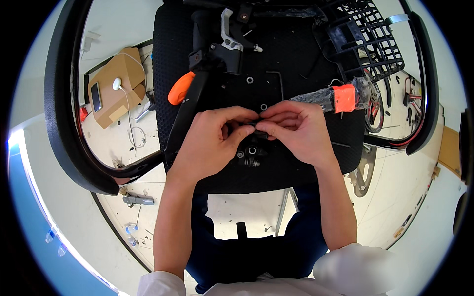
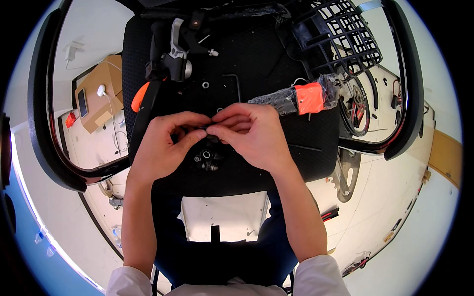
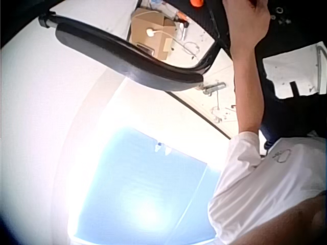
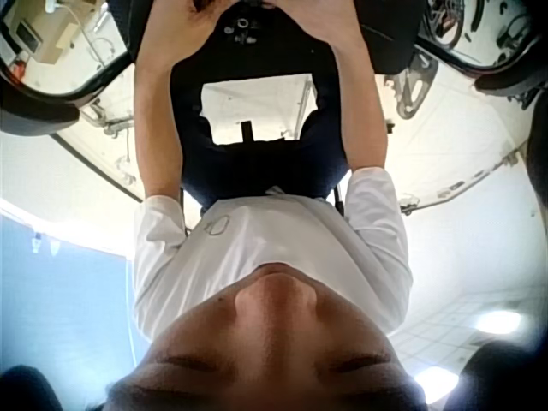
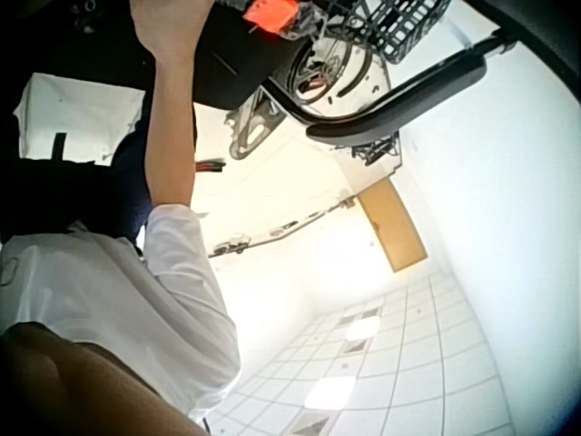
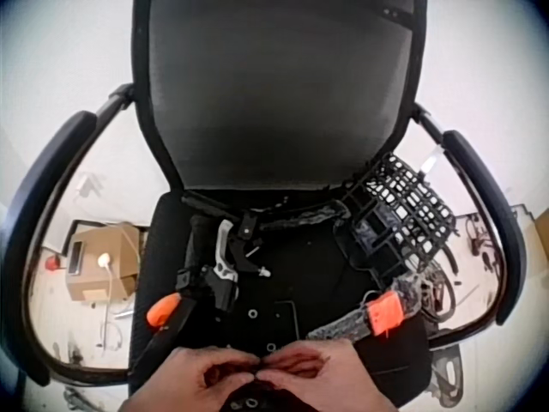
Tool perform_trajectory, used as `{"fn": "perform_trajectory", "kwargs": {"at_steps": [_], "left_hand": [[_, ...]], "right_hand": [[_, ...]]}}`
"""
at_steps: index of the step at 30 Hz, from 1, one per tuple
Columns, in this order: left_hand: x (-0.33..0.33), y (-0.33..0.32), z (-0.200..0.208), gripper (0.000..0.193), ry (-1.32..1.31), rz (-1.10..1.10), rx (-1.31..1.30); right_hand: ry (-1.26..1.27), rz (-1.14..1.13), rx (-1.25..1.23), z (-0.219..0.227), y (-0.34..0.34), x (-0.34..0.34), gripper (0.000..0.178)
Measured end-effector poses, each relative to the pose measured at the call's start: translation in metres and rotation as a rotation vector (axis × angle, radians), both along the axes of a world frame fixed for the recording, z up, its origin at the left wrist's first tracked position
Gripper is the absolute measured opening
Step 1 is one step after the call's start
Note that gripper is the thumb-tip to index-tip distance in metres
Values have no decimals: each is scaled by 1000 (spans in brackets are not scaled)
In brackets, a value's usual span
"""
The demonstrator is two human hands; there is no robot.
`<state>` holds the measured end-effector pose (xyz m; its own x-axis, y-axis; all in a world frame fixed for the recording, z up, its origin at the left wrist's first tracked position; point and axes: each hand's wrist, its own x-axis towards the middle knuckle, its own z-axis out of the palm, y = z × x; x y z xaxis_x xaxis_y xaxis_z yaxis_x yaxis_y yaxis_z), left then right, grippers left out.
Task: The person disassembles a small mechanical component by hand, removing a screw, washers, and a spring. They then reassemble the parts in sequence, placing the spring and washers back onto the shaft and tightening the screw.
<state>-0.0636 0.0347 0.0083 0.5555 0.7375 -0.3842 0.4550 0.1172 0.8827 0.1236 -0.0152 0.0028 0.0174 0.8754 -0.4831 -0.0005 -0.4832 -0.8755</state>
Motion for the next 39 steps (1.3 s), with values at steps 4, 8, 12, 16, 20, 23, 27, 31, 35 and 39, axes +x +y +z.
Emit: {"fn": "perform_trajectory", "kwargs": {"at_steps": [4,8,12,16,20,23,27,31,35,39], "left_hand": [[3,0,-1,20,9,40,4],[5,-2,2,20,16,49,31],[4,-6,7,26,-31,22,75],[8,-10,5,31,-42,42,90],[8,-15,-6,28,58,51,270],[6,-13,-7,26,77,22,298],[5,-10,3,22,105,24,226],[1,-6,12,21,126,7,110],[2,-7,8,24,27,19,52],[3,-9,8,28,-46,58,-28]], "right_hand": [[17,14,-18,-2,0,2,14],[12,69,14,-3,-2,8,14],[3,73,1,-4,-1,10,14],[17,87,-17,-7,2,13,15],[36,89,-24,-3,6,9,18],[21,154,-64,2,7,8,19],[19,173,-77,3,8,10,18],[-29,179,-75,5,6,17,18],[-37,181,-95,8,5,20,17],[-78,165,-117,2,5,19,15]]}}
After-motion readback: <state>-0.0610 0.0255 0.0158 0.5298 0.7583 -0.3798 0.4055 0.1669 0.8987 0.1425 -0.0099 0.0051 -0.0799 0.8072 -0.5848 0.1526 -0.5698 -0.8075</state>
